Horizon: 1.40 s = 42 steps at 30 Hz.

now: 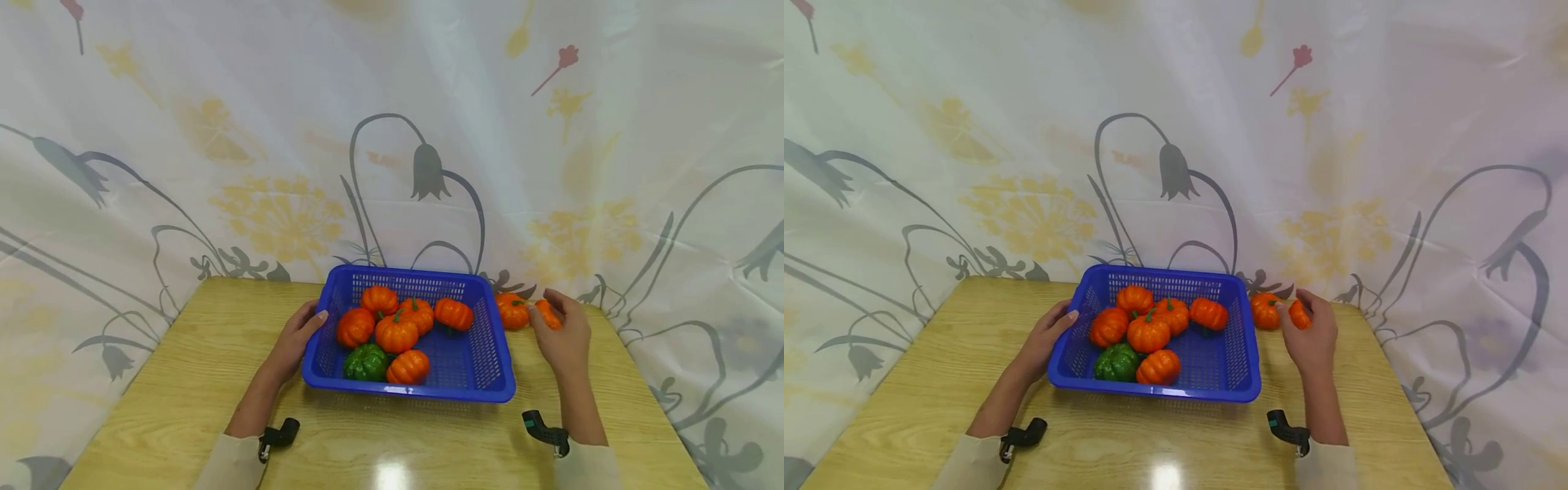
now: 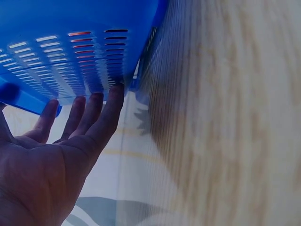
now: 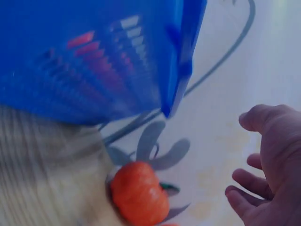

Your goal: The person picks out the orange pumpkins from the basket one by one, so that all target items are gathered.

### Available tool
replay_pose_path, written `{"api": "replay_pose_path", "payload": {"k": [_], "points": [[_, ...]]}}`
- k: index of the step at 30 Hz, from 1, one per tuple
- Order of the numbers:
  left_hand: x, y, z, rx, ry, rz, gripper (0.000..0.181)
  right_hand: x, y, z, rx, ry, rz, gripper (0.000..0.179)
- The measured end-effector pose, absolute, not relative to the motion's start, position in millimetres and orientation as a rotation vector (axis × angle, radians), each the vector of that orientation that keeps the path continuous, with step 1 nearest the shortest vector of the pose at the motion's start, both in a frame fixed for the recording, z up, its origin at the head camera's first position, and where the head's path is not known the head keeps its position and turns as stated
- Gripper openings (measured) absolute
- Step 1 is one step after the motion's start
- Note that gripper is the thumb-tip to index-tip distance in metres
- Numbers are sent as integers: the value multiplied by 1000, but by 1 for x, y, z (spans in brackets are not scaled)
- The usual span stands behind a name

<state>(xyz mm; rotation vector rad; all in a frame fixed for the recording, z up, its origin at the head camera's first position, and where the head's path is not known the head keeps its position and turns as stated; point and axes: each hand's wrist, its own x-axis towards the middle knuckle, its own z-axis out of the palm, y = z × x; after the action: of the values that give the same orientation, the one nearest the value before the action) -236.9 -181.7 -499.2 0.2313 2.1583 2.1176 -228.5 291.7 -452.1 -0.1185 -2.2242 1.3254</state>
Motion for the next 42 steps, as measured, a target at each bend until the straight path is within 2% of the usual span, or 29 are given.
{"api": "replay_pose_path", "payload": {"k": [6, 17, 42], "points": [[-238, -182, -500, 239, 2147, 2119, 55, -225, 268, -441, 144, -2208, 1279, 44], [-237, -182, -500, 237, 2154, 2112, 55, -220, 226, -437, 479, -2215, 1254, 49], [-239, -183, -502, 222, 2165, 2106, 55, -207, 159, -446, 646, -2774, 1032, 47]]}}
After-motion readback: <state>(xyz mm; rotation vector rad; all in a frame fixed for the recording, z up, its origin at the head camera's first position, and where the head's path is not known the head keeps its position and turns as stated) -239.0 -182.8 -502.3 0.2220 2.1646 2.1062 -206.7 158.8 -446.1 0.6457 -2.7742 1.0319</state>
